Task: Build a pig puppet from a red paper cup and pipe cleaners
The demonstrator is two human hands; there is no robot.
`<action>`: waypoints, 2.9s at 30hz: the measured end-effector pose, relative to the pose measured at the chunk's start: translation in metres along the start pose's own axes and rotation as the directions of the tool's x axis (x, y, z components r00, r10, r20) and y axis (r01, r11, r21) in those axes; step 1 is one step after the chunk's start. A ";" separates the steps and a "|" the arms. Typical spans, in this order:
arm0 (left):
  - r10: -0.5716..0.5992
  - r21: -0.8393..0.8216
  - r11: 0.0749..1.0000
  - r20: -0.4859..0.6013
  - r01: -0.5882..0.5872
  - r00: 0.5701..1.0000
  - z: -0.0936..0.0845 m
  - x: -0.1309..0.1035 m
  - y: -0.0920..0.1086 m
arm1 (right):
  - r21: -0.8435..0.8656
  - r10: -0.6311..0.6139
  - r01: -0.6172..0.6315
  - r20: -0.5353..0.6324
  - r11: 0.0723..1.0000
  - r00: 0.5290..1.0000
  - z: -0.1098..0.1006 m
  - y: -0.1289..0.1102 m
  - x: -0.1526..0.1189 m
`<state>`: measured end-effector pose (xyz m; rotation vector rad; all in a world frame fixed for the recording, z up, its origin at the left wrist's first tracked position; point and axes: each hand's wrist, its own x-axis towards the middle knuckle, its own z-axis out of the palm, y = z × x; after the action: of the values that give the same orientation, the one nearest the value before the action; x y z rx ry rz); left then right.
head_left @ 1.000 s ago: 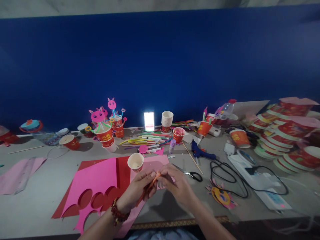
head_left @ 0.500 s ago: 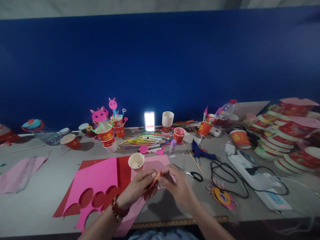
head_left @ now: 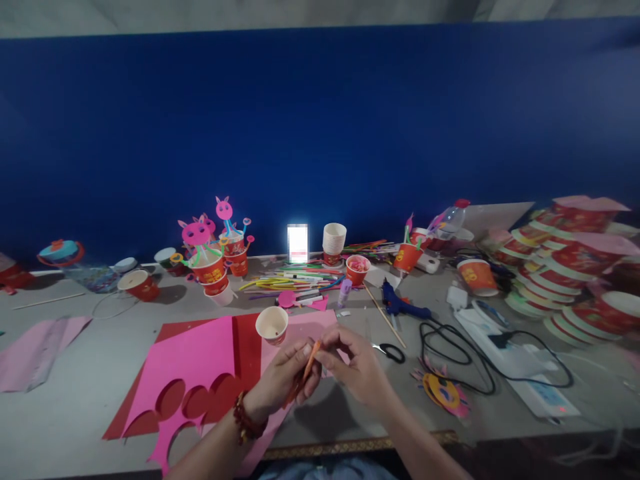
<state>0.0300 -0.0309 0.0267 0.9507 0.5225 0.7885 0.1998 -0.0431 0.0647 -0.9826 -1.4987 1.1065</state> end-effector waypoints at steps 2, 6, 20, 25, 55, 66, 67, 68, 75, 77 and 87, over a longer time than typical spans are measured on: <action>-0.014 -0.011 1.000 0.020 0.014 1.000 -0.002 0.000 -0.004 | 0.081 0.026 -0.026 -0.001 0.996 1.000 0.001 0.000 0.001; -0.040 -0.033 0.999 0.065 0.042 0.997 -0.006 0.000 -0.010 | 0.137 0.031 -0.032 0.015 0.990 0.999 0.002 0.002 0.001; -0.055 -0.085 0.994 0.132 0.067 0.990 -0.006 0.000 -0.008 | -0.119 0.022 -0.011 0.091 0.993 0.996 -0.007 -0.001 -0.001; -0.122 -0.061 0.989 0.160 0.133 0.980 -0.006 -0.001 -0.001 | -0.100 0.056 -0.050 0.059 0.994 0.997 -0.005 0.001 -0.003; 0.010 0.038 0.999 -0.280 0.000 0.960 0.019 -0.005 0.021 | 0.044 0.040 -0.047 0.161 0.998 0.986 -0.017 -0.001 0.005; -0.141 -0.155 0.980 -0.127 0.121 0.982 0.007 -0.006 0.010 | 0.040 0.023 -0.028 0.120 0.999 0.992 -0.017 0.005 0.001; -0.145 -0.175 0.977 -0.105 0.126 0.984 0.005 -0.006 0.009 | 0.025 0.004 -0.007 0.117 1.000 0.993 -0.017 0.005 0.001; -0.147 -0.195 0.972 -0.080 0.129 0.986 0.004 -0.006 0.008 | 0.007 -0.016 0.015 0.116 1.000 0.993 -0.017 0.005 0.001; -0.177 -0.223 0.957 0.061 0.186 0.982 -0.005 -0.005 0.001 | -0.132 -0.120 0.142 0.163 0.981 0.979 -0.019 -0.003 0.001; -0.185 -0.208 0.958 0.071 0.196 0.980 -0.007 -0.004 -0.001 | -0.163 -0.128 0.157 0.176 0.974 0.976 -0.019 -0.005 0.002; 0.273 0.408 0.893 -0.158 -0.189 0.949 0.005 -0.011 0.007 | -0.277 -0.089 0.121 0.126 0.953 0.988 -0.015 -0.005 0.001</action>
<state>0.0242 -0.0395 0.0358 1.3230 0.7805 1.0335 0.2142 -0.0406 0.0710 -1.0343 -1.8168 0.8977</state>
